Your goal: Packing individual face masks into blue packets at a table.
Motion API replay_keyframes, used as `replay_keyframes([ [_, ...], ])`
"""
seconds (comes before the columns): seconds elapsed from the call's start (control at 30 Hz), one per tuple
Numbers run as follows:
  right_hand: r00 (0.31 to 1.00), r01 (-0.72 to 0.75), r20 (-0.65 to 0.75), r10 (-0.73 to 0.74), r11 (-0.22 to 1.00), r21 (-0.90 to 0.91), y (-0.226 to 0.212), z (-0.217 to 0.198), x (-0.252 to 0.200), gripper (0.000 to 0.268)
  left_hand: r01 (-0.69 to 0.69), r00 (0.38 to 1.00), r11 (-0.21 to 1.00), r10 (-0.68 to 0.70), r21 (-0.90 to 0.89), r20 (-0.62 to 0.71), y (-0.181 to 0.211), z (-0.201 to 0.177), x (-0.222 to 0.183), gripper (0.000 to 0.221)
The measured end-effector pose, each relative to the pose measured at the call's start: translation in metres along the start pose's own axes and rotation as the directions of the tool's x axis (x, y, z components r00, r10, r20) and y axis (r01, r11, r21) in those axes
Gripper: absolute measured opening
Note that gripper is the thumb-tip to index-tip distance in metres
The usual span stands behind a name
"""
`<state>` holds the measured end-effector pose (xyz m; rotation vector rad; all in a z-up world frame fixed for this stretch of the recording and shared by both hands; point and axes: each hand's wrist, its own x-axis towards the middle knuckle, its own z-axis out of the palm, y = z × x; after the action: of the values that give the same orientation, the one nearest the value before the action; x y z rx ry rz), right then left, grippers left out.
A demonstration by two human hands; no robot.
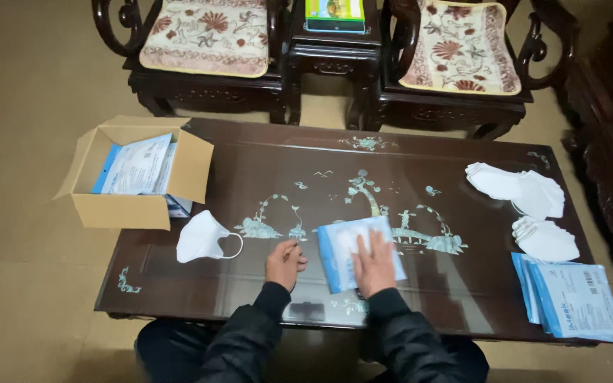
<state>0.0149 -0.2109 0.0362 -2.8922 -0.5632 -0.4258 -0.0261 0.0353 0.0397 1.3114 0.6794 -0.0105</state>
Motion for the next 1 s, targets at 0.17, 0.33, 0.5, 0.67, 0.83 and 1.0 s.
replay_keyframes([
  [0.17, 0.979, -0.067, -0.081, 0.187, 0.673, 0.736, 0.133, 0.045, -0.025, 0.051, -0.067, 0.998, 0.99, 0.065, -0.121, -0.022, -0.043, 0.003, 0.028, 0.03],
  [0.33, 0.956, -0.172, -0.261, 0.138, 0.979, -0.113, 0.178, 0.017, -0.036, 0.047, -0.056, 0.998, 0.995, 0.054, -0.077, -0.028, -0.019, -0.005, 0.014, 0.025],
  [0.5, 0.981, -0.148, -0.122, 0.15, 0.989, 0.023, 0.148, -0.032, -0.034, 0.047, -0.511, 0.755, 0.79, 0.601, 0.339, -0.261, -0.011, -0.078, 0.047, 0.009],
  [0.67, 0.977, -0.182, -0.096, 0.19, 0.979, 0.091, 0.144, -0.034, -0.032, 0.049, -0.125, 0.583, 0.519, 0.728, 0.846, -0.36, 0.035, -0.202, 0.041, 0.044],
  [0.83, 0.971, -0.225, -0.06, 0.232, 0.969, 0.098, 0.143, -0.034, -0.032, 0.051, -0.01, 0.644, 0.439, 0.69, 0.899, -0.329, 0.016, -0.241, 0.055, 0.05],
  [1.0, 0.971, -0.136, -0.191, 0.146, 0.989, 0.062, 0.148, -0.025, -0.035, 0.05, 0.004, 0.662, 0.522, 0.638, 0.853, -0.393, 0.02, -0.233, 0.052, 0.059],
])
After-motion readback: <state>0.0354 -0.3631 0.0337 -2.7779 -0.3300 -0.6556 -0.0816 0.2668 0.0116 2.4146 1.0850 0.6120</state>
